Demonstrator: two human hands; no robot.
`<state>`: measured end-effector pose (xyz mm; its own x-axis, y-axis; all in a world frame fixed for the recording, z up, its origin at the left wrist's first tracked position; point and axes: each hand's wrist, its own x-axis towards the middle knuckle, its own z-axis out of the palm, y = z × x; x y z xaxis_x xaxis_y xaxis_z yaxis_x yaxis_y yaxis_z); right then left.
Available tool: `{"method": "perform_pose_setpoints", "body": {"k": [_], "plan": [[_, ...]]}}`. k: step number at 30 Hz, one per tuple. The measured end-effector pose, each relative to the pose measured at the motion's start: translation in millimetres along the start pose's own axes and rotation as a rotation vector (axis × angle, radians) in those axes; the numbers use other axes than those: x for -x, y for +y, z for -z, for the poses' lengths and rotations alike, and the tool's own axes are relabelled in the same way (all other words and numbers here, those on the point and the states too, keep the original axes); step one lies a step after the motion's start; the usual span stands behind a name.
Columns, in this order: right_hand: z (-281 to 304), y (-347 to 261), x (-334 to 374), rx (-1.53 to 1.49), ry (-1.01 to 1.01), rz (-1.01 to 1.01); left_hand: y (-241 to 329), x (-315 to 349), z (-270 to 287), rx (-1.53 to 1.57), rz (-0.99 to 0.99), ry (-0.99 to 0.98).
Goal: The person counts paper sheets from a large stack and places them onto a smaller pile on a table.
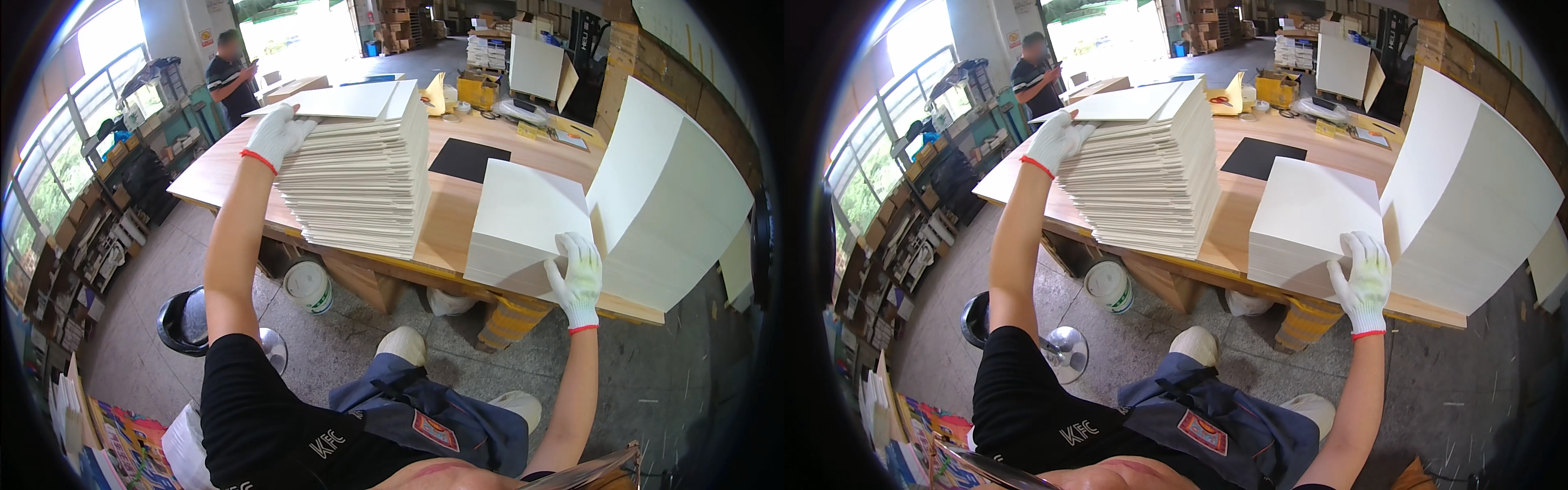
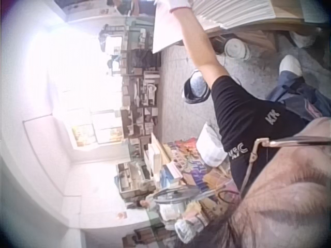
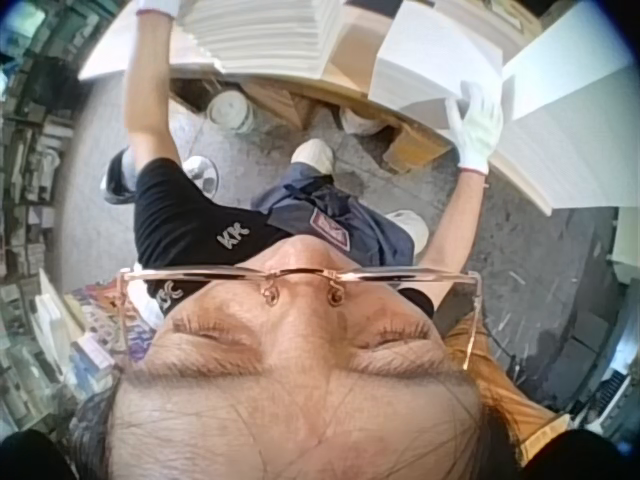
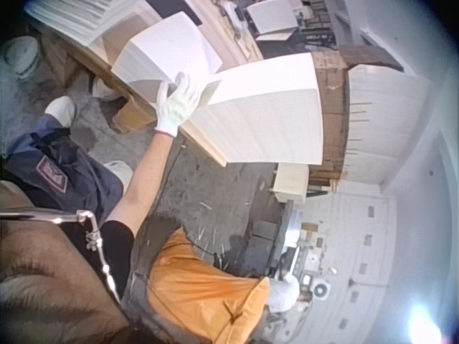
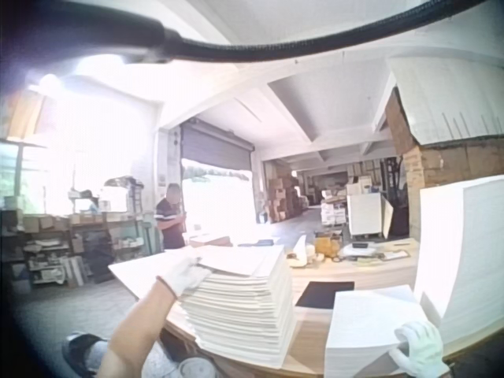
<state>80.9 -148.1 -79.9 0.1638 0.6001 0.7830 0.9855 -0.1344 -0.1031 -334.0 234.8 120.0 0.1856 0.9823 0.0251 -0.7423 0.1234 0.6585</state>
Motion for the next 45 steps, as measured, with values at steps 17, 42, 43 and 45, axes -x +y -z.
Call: {"method": "perform_pose_setpoints", "body": {"k": [17,42,43,45], "plan": [[13.5,0.2,-13.5,-0.384,0.019,-0.472,-188.4,192.7,-53.4,-1.008,-0.404,-0.942],[3.9,29.1,-32.8,-0.210,0.084,-0.760,-385.1,133.8,-140.1,-1.128,-0.099,-1.422],[2.5,29.0,-31.0,-0.213,0.105,-0.749,-385.6,133.5,-139.1,-1.122,-0.124,-1.440],[1.9,29.6,-29.2,-0.216,0.147,-0.722,-385.1,132.7,-138.8,-1.105,-0.180,-1.474]]}}
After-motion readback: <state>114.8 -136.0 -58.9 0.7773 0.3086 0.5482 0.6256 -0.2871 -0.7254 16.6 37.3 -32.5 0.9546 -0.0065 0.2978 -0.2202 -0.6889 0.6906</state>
